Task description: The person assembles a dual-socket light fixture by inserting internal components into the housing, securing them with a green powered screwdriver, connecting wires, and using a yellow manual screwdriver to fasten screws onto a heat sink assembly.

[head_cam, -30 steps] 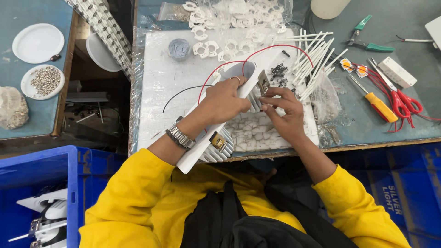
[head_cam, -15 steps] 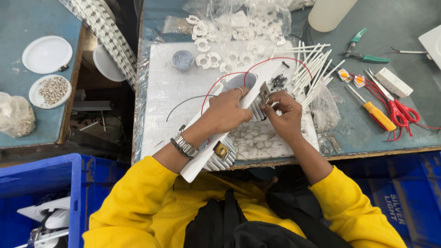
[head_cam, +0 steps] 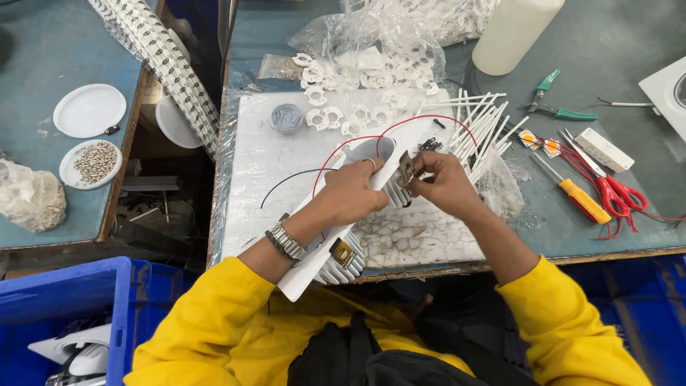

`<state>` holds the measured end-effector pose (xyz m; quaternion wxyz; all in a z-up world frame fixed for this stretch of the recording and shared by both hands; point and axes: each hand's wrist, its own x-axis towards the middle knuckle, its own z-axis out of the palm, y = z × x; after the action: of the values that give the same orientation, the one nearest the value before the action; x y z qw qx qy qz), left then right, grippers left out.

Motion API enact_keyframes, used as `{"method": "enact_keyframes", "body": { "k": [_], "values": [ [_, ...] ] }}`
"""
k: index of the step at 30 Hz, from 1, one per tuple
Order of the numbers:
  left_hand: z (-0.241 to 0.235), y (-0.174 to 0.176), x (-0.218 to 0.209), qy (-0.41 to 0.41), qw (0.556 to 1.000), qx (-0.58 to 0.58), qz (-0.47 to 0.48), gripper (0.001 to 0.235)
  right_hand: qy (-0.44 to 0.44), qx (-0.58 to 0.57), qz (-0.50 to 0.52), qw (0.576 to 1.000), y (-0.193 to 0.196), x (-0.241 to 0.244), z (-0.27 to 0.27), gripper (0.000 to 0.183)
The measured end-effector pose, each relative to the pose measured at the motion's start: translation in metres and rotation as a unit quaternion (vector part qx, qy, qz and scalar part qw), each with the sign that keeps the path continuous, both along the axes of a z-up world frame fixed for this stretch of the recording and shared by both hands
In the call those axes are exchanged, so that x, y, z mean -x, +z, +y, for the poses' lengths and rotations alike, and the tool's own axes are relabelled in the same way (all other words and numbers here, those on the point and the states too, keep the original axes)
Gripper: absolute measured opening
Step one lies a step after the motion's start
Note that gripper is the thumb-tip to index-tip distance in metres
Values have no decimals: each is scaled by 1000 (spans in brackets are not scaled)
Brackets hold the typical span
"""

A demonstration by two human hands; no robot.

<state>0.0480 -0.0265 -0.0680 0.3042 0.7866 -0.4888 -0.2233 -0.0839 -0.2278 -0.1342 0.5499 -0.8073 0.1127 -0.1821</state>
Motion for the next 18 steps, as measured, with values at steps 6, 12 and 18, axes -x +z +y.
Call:
{"method": "enact_keyframes", "body": {
  "k": [6,12,18],
  "values": [
    [1,0,2,10,1000,14,6,69,38,-35,5,999,5,-2,-8,10],
    [1,-3,-2,10,999,31,3,72,-9,-1,-18,1000,-11,-1,-11,9],
    [0,1,0,12,1000,16,10,67,2,-16,-52,999,-18,-3,-4,13]
  ]
}}
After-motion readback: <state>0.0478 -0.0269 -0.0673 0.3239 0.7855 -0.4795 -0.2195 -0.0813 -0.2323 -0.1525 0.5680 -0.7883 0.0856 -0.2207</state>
